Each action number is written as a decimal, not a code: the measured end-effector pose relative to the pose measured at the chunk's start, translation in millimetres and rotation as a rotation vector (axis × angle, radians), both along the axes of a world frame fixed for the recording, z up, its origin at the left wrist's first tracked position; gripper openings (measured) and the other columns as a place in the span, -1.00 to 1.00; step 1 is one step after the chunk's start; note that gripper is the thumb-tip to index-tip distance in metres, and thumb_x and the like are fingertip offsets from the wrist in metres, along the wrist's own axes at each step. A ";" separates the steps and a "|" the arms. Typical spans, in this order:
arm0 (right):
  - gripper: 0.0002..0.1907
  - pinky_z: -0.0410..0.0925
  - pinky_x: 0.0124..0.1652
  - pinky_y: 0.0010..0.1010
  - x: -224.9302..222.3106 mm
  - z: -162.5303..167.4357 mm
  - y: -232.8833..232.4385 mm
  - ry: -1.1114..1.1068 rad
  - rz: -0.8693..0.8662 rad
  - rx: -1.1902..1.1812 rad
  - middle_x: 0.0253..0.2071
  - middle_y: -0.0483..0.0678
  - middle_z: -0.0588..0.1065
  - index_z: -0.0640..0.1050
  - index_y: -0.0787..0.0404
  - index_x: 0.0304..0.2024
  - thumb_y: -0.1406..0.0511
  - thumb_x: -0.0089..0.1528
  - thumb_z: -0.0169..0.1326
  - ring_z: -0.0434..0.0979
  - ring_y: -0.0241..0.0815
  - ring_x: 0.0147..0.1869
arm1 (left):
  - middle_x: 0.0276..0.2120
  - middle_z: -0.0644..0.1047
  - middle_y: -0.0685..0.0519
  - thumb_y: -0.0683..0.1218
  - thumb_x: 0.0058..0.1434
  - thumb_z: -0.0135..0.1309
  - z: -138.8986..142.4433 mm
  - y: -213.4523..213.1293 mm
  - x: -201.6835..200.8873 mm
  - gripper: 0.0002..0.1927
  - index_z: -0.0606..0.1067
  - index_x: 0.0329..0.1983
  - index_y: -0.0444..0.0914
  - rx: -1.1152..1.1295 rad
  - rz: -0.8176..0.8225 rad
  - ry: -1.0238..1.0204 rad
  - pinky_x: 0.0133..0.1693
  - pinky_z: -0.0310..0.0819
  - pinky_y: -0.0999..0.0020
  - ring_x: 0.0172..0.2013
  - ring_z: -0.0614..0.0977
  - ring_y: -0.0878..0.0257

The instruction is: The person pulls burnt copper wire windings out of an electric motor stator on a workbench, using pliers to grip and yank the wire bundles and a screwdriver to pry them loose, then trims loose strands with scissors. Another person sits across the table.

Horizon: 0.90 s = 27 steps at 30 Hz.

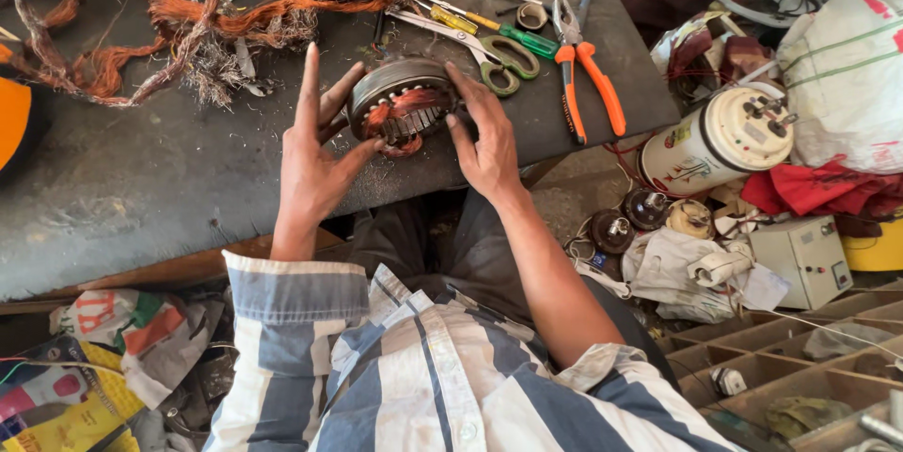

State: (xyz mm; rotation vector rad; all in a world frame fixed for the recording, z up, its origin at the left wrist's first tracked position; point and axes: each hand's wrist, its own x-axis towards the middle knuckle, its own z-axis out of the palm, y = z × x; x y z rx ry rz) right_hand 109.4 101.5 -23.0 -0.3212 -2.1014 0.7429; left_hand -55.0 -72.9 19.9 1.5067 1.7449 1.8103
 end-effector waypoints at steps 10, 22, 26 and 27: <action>-0.37 0.44 0.21 -0.24 -2.7 7.1 -13.4 -0.079 -0.082 0.121 0.16 -0.01 0.54 0.40 0.01 0.40 0.51 0.29 0.05 0.55 -0.02 0.23 | 0.45 0.37 -0.14 -0.40 0.11 0.34 -14.2 -23.3 -0.7 0.21 -0.14 0.65 -0.11 -0.017 0.096 -0.022 0.28 0.45 0.14 0.37 0.52 0.01; -0.41 0.43 0.08 -0.21 -1.7 14.0 -20.4 -0.124 -0.090 0.260 0.02 -0.02 0.57 0.48 0.12 0.30 0.51 0.20 0.07 0.55 -0.01 0.10 | 0.30 0.31 -0.16 -0.19 0.13 0.44 -7.5 -39.2 -1.4 0.22 -0.14 0.66 -0.17 -0.131 0.234 0.200 0.25 0.52 0.10 0.26 0.51 -0.02; -0.46 0.44 0.08 -0.24 -1.1 14.0 -20.8 -0.104 -0.086 0.282 0.04 -0.05 0.59 0.53 0.13 0.23 0.52 0.19 0.08 0.56 -0.04 0.10 | 0.28 0.27 -0.18 -0.06 0.15 0.47 -2.5 -35.8 -6.1 0.22 -0.13 0.65 -0.18 -0.134 0.311 0.338 0.27 0.44 0.02 0.27 0.46 -0.09; -0.47 0.44 0.08 -0.24 -1.2 13.7 -20.8 -0.109 -0.090 0.281 0.03 -0.06 0.59 0.55 0.13 0.21 0.52 0.19 0.09 0.57 -0.04 0.10 | 0.32 0.25 -0.20 -0.06 0.18 0.45 -1.3 -33.2 -9.1 0.18 -0.12 0.65 -0.19 -0.123 0.303 0.326 0.27 0.45 0.04 0.28 0.48 -0.08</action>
